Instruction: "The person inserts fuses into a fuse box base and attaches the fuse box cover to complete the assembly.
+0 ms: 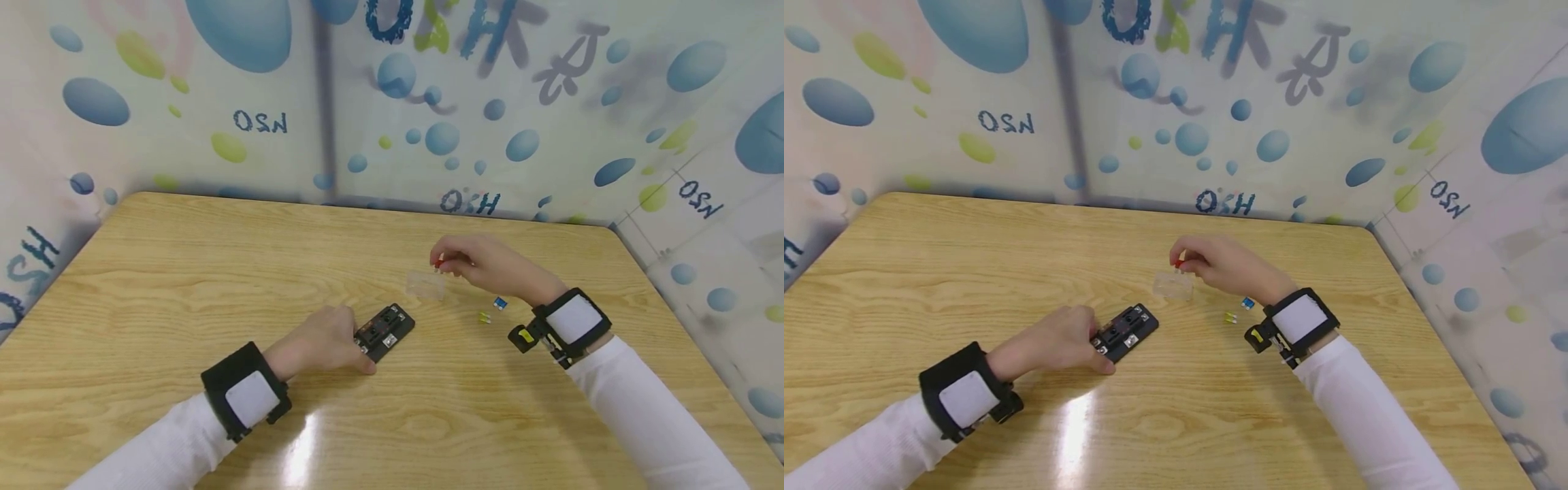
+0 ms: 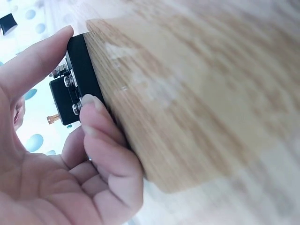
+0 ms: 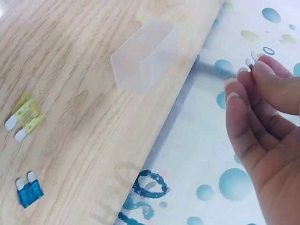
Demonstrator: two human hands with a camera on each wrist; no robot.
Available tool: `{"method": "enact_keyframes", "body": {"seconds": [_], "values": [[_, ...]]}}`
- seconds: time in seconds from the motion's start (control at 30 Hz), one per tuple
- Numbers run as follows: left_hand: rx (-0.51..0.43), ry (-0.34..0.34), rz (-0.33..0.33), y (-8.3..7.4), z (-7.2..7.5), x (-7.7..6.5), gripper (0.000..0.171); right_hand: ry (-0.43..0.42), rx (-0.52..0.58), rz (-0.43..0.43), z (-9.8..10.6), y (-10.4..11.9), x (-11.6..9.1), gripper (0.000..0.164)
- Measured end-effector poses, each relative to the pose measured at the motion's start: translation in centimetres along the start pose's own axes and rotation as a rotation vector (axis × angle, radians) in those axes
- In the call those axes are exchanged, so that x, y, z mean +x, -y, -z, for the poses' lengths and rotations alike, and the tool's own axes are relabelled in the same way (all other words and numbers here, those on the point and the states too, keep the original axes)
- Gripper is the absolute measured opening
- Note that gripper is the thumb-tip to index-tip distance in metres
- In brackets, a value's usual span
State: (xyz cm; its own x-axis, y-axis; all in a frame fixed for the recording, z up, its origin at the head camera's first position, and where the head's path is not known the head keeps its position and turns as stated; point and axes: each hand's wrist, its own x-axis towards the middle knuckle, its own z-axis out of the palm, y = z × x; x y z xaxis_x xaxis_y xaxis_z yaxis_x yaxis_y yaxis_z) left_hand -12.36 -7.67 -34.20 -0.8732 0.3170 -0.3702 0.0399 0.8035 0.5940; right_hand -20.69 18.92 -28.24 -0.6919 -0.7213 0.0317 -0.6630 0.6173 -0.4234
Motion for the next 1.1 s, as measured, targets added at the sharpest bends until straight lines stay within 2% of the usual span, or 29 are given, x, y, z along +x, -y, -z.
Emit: {"method": "enact_keyframes", "body": {"seconds": [0.2,0.4,0.57,0.77,1.1], "values": [[0.004,-0.003,0.006,0.1,0.0,0.0,0.038,-0.051,-0.069,0.066,0.0,1.1,0.8,0.015],[-0.001,-0.007,-0.001,0.1,0.1,0.0,0.039,-0.053,-0.121,0.124,-0.2,2.4,1.7,0.014],[0.002,-0.005,-0.006,0.2,0.1,0.0,0.038,-0.052,-0.152,0.189,-1.1,3.2,2.5,0.012],[0.005,0.001,-0.009,0.2,0.1,0.0,0.037,-0.043,-0.135,0.278,-2.4,4.1,3.0,0.013],[0.001,0.006,-0.002,0.2,0.1,0.2,0.038,-0.066,-0.198,0.335,-4.2,4.8,3.3,0.013]]}}
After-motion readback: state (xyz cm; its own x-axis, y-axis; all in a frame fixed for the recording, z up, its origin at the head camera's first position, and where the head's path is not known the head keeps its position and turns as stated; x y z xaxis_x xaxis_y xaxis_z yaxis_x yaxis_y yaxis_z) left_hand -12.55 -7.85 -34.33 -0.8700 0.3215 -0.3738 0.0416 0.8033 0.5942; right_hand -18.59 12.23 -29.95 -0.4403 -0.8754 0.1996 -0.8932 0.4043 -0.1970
